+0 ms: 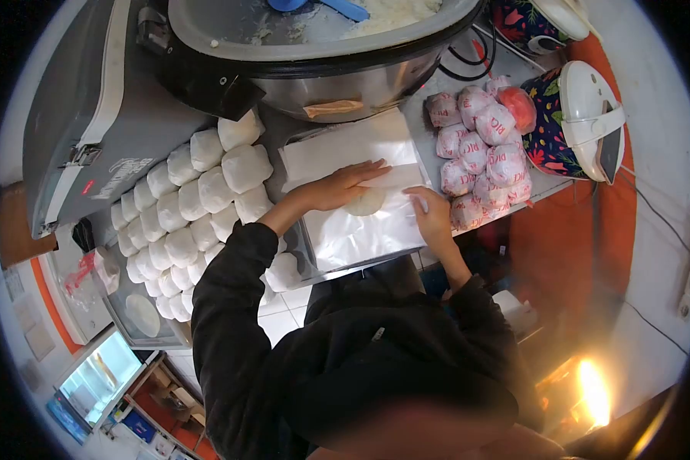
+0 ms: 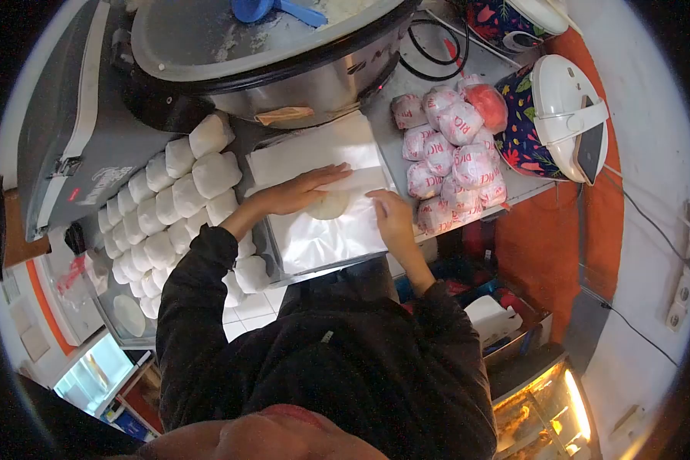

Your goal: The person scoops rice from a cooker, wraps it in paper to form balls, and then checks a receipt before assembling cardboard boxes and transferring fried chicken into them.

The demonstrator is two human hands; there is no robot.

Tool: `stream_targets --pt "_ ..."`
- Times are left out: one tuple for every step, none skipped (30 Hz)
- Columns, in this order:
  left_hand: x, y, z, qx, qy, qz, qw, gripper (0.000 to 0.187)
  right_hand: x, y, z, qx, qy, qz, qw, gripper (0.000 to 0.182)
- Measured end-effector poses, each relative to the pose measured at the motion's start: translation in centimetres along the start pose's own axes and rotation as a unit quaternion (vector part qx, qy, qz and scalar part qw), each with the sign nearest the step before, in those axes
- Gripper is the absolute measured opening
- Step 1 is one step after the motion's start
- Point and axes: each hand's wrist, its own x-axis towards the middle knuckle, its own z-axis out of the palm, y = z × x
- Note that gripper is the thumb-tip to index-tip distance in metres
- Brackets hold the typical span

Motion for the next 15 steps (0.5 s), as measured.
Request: stream_targets --pt "0.0 0.1 0.1 0.03 0.009 -0.001 1.0 0.053 -0.3 -0.4 -0.3 0.0 0.004 0.0 1.0 0.02" --pt "0.1 0.2 0.2 0.032 0.008 0.001 0.999 0.053 -0.5 -0.8 -0.9 -0.003 -0.041 0.107 0.993 0.02" --pt "0.1 0.3 0.6 0.055 0.043 -0.009 0.998 0.054 -1.0 -1.1 -1.2 -0.003 -0.062 0.161 0.985 0.02" --pt "0.0 0.3 1.2 0.077 0.077 -0.02 0.994 0.054 -1.6 -1.3 -1.4 -0.005 -0.084 0.215 0.973 0.021" --pt "-0.2 0.4 1.9 0.078 0.073 -0.02 0.994 0.054 -2.5 -1.1 -1.4 0.038 -0.073 0.187 0.979 0.023" --pt "-0.2 0.7 2.3 0.149 0.068 -0.029 0.986 0.054 -2.8 -1.4 -1.4 0.081 -0.06 0.157 0.982 0.026" --pt "-0.2 0.9 2.7 0.217 0.065 -0.036 0.973 0.054 -3.0 -1.8 -1.7 0.081 -0.055 0.157 0.983 0.026" --pt "-0.4 1.1 3.3 0.217 0.062 -0.035 0.973 0.054 -3.5 -2.4 -2.3 0.097 -0.084 0.113 0.985 0.027" --pt "-0.4 1.4 3.6 0.249 0.079 -0.034 0.965 0.054 -3.6 -3.3 -2.9 0.111 -0.112 0.068 0.985 0.028" --pt "-0.5 1.7 4.0 0.279 0.095 -0.034 0.955 0.054 -4.1 -4.5 -3.3 0.112 -0.111 0.07 0.985 0.028" --pt "-0.7 1.9 4.4 0.278 0.091 -0.034 0.956 0.054 -4.8 -5.7 -3.8 0.182 -0.167 0.171 0.954 0.032" --pt "-0.7 2.1 4.5 0.293 0.109 -0.028 0.949 0.054 -5.2 -6.4 -3.9 0.25 -0.219 0.268 0.905 0.036" --pt "-0.7 2.2 4.6 0.308 0.128 -0.02 0.942 0.054 -5.6 -6.1 -3.6 0.251 -0.216 0.268 0.905 0.036" --pt "-0.8 2.2 4.7 0.309 0.127 -0.019 0.942 0.054 -6.1 -5.6 -3.2 0.191 -0.202 0.253 0.927 0.04" --pt "-0.8 2.1 4.9 0.32 0.138 0.0 0.937 0.056 -6.4 -5.1 -2.9 0.129 -0.188 0.237 0.944 0.045"
